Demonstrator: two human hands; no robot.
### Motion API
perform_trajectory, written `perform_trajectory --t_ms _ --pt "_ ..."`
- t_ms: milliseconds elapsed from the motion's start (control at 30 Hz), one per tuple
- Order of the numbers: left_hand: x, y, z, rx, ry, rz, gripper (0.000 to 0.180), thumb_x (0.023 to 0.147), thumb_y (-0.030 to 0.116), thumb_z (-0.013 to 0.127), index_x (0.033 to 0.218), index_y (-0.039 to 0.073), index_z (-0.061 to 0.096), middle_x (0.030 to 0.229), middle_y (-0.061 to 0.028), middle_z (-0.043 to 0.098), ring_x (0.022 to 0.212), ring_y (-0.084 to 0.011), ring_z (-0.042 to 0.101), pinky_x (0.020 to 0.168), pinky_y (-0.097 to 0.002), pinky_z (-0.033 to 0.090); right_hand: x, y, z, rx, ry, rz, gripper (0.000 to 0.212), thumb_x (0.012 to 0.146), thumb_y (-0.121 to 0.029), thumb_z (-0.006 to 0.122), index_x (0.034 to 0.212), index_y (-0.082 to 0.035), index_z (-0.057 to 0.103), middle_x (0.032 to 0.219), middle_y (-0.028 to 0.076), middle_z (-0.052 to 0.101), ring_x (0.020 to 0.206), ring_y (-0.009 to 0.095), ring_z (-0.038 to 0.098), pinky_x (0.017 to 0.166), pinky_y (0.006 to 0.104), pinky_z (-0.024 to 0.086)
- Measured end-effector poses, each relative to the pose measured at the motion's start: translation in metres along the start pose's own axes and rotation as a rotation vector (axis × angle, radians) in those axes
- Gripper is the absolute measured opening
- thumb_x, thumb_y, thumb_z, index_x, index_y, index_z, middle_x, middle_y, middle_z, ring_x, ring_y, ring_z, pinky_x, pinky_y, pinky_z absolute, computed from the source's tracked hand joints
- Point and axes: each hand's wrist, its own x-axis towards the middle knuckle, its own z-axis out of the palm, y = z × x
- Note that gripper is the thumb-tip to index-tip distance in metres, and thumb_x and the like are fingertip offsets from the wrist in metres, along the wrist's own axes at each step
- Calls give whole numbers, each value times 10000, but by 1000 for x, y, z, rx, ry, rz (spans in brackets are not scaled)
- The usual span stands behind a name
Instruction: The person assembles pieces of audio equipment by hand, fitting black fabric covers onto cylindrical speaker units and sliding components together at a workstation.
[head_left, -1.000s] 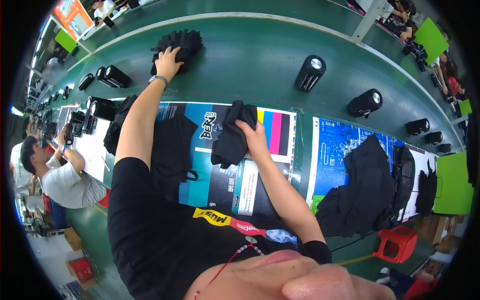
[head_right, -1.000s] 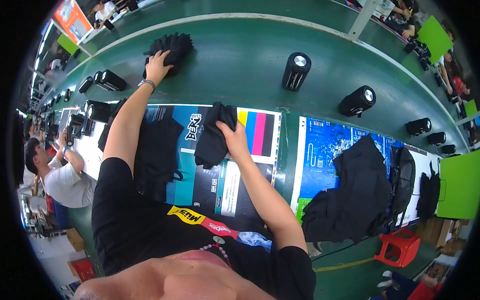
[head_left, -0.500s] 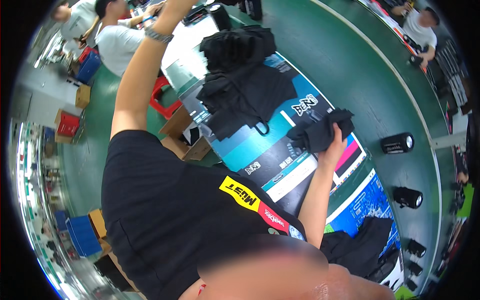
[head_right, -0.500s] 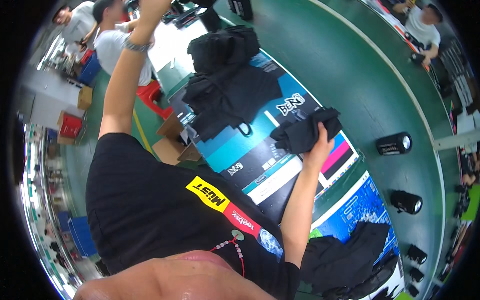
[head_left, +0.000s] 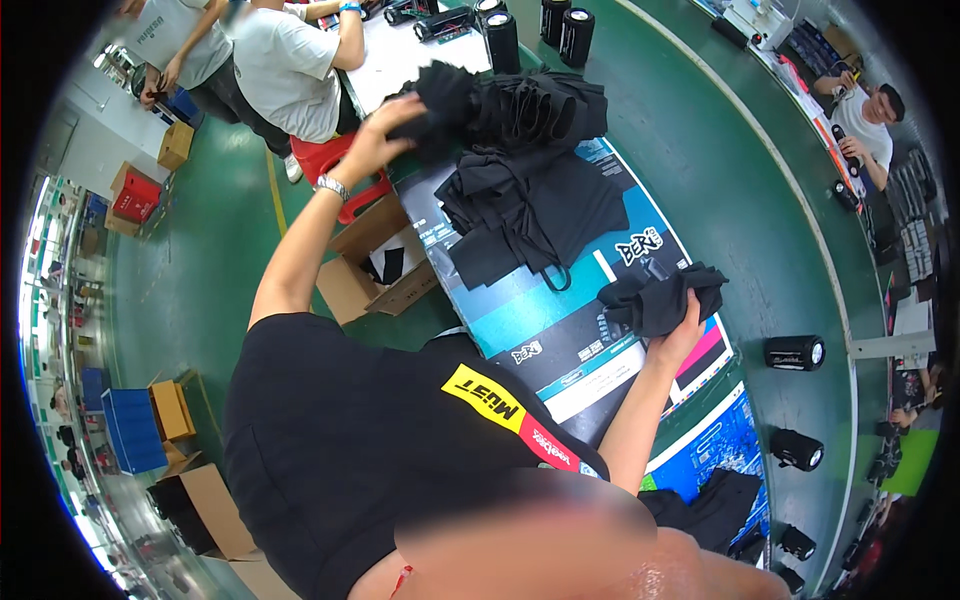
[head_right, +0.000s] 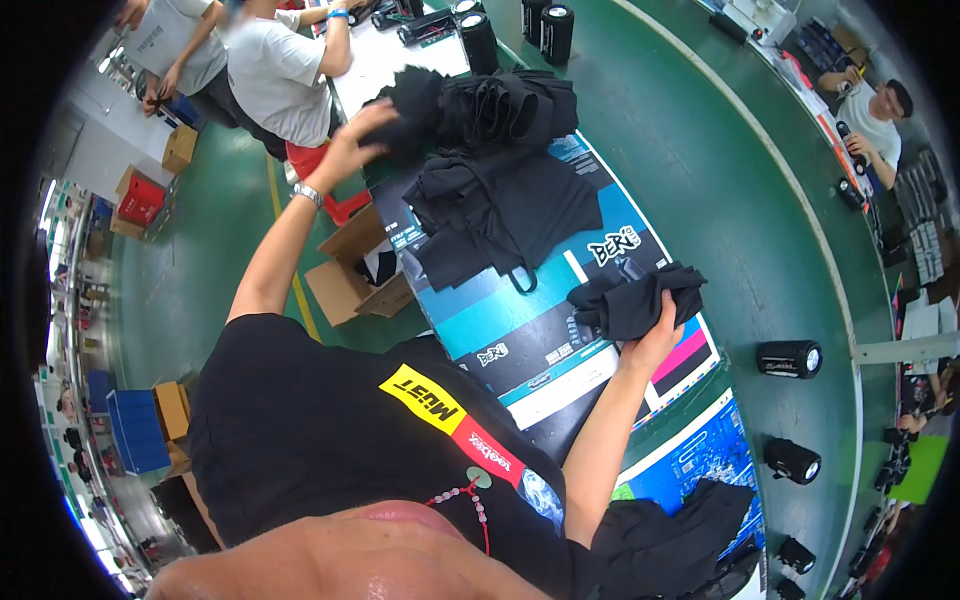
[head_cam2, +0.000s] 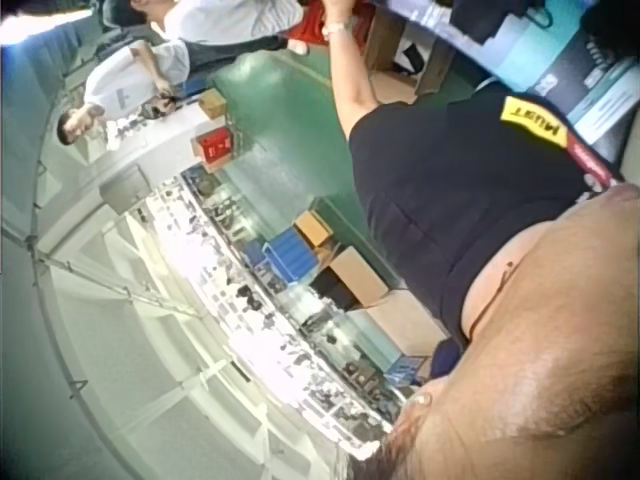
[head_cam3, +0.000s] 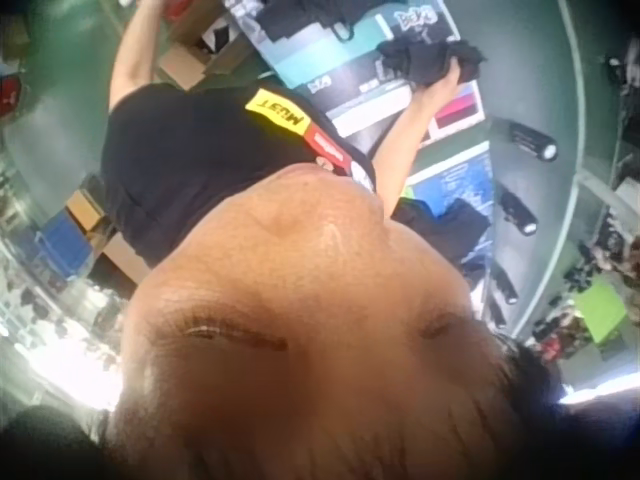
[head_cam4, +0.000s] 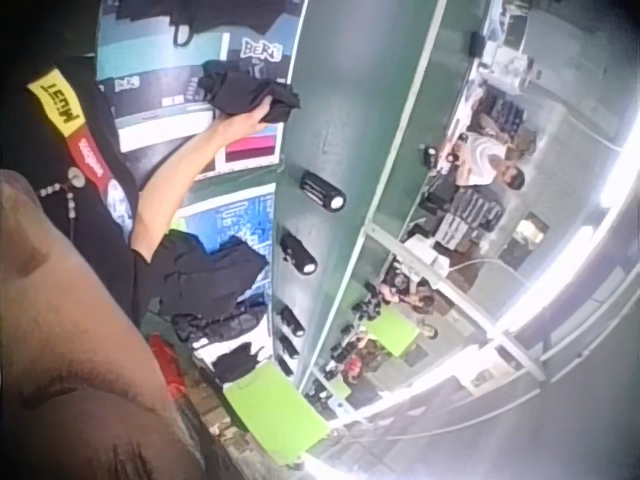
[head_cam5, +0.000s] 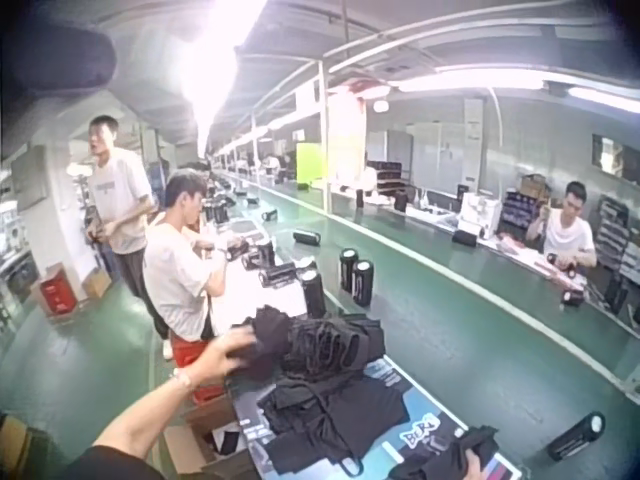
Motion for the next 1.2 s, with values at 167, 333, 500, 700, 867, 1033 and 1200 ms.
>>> perform_trajectory --t_ms 167,333,500,700,867,1033,1200 --pt "6 18 6 313 -187 -198 796 629 141 797 1347 256 473 1500 -39 330 1392 -325 248 1084 -572 190 -2 0 -5 -39 20 -10 298 917 -138 534 1182 -2 546 1068 101 615 935 220 640 780 343 555" --pt "49 86 -16 488 3 -10 758 680 232 803 1343 76 470 1431 -163 400 1344 -350 328 1060 -515 274 15 -6 -13 165 16 90 308 916 -157 570 1193 -23 554 1080 96 631 963 216 632 840 344 526" --pt "109 231 37 -414 66 89 409 775 91 727 1151 -3 595 1169 -98 617 1065 -220 588 920 -331 461 -16 -54 31 137 -58 -32 301 860 -105 655 1144 -18 602 1065 73 656 968 181 634 855 289 503" --pt "109 355 207 -1229 -605 -117 192 870 159 673 946 -14 641 838 -27 633 758 -50 592 610 -189 477 -52 -87 12 12 33 -129 418 859 -181 680 1219 -16 546 1160 94 611 1037 190 605 902 314 486" --pt "139 402 232 -1545 -685 -314 244 940 225 588 989 -5 653 887 -20 680 774 -55 622 682 -192 488 -69 -125 -44 122 201 -331 286 845 -75 665 1115 -10 595 1085 93 637 1005 191 615 865 318 495" --pt "153 394 242 -1471 -648 -329 251 927 209 607 968 -33 662 870 -21 673 764 -50 598 698 -188 468 -72 -148 -70 160 256 -318 158 831 -11 597 985 22 582 953 106 639 871 219 643 793 354 529" --pt "169 330 220 -1302 -708 -469 241 914 187 620 984 -42 646 880 -59 683 746 -100 653 667 -201 519 -54 -126 -91 169 61 -135 174 849 -35 573 1007 26 536 829 74 587 596 110 482 479 249 372"
